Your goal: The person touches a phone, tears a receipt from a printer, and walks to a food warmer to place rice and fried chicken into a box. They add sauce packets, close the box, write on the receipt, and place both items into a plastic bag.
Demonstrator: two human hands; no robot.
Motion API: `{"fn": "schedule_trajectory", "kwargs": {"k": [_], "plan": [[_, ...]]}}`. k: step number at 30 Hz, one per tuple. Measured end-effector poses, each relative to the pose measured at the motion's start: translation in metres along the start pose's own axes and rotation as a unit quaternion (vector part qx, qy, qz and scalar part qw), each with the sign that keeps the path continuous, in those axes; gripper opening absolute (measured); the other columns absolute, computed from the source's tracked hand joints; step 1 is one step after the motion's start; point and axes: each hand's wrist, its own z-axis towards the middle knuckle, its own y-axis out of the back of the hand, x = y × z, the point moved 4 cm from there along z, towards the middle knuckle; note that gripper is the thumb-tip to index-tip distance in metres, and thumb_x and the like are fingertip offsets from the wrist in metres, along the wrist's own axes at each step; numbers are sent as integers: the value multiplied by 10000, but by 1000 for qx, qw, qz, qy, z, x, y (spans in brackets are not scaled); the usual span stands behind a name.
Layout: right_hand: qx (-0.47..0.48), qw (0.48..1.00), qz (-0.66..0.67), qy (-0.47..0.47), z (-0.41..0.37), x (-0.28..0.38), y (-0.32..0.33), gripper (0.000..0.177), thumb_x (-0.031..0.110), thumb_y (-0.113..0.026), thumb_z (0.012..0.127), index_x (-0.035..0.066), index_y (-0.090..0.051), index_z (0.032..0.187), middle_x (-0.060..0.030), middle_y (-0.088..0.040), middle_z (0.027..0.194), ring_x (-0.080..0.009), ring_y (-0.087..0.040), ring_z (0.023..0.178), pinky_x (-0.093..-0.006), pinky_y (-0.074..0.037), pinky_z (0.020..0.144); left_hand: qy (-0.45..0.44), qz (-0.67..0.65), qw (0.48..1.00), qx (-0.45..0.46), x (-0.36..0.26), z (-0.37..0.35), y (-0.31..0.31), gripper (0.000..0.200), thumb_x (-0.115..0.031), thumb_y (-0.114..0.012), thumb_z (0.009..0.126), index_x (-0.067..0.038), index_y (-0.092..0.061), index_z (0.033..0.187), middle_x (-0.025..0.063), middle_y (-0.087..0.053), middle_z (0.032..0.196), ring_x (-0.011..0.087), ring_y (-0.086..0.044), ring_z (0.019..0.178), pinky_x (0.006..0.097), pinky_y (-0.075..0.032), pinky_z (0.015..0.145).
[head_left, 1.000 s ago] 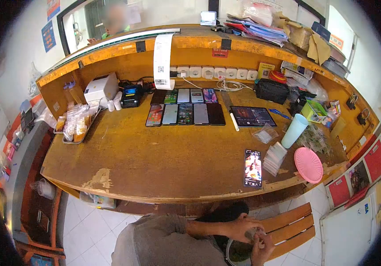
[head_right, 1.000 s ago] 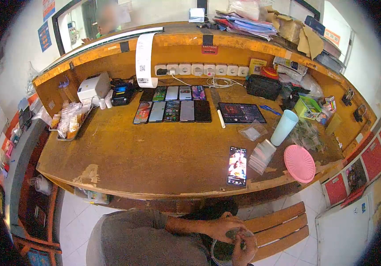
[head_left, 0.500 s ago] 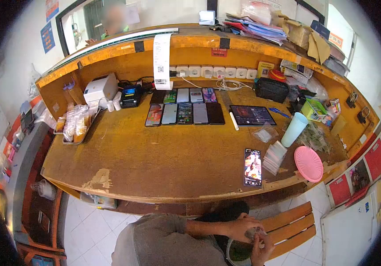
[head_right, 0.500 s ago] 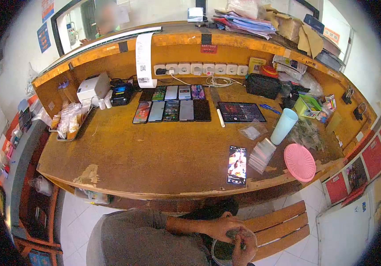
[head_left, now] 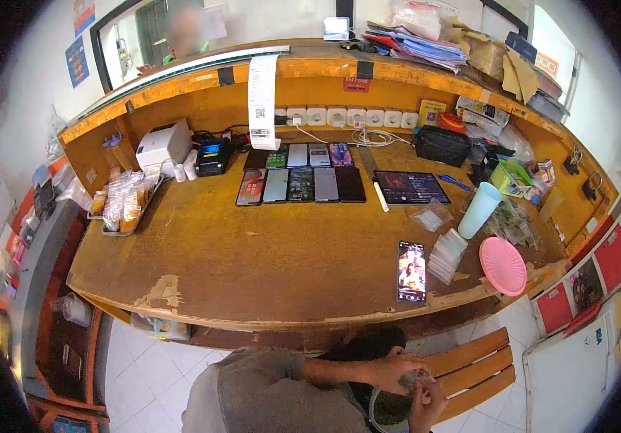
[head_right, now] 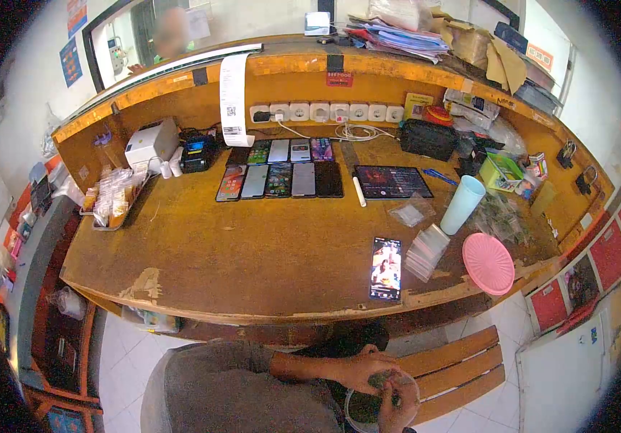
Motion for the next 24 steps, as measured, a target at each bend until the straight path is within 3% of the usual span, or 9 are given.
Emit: {"fn": "schedule_trajectory", "kwargs": {"k": [3, 11, 18, 24], "plan": [[-9, 1000, -2, 13, -2, -6, -1, 96, 67, -667, 882, 7, -676, 955, -142, -698, 983, -240, -640, 762, -316, -483, 623, 44, -3, 997, 62, -3, 2, 2, 695, -358, -757, 735, -96, -505, 1327, 108, -548, 1282, 261, -462, 1234, 444, -240, 982], [-5, 1000, -11, 17, -4, -5, -2, 86, 76, -670, 881, 19, -674, 945, -131, -695, 949, -219, -611, 715, -314, -464, 594, 20, -19, 999, 30, 1, 2, -2, 655, -326, -756, 724, -103, -520, 1293, 97, -568, 1251, 256, -478, 1212, 445, -240, 961], [8, 1000, -9, -11, -1, -3, -1, 89, 82, -669, 881, 9, -683, 930, -138, -687, 914, -231, -607, 709, -324, -462, 587, 34, -31, 997, 54, -3, 3, 1, 656, -341, -759, 726, -147, -515, 1303, 80, -567, 1219, 251, -486, 1185, 445, -247, 951], [-3, 1000, -26, 12, -2, -5, 1, 86, 77, -666, 882, 4, -697, 914, -136, -682, 860, -246, -602, 682, -333, -450, 569, 21, -31, 999, -3, -23, 0, 21, 815, -406, -763, 733, -148, -415, 1423, 123, -504, 1294, 291, -432, 1233, 485, -247, 992]]}}
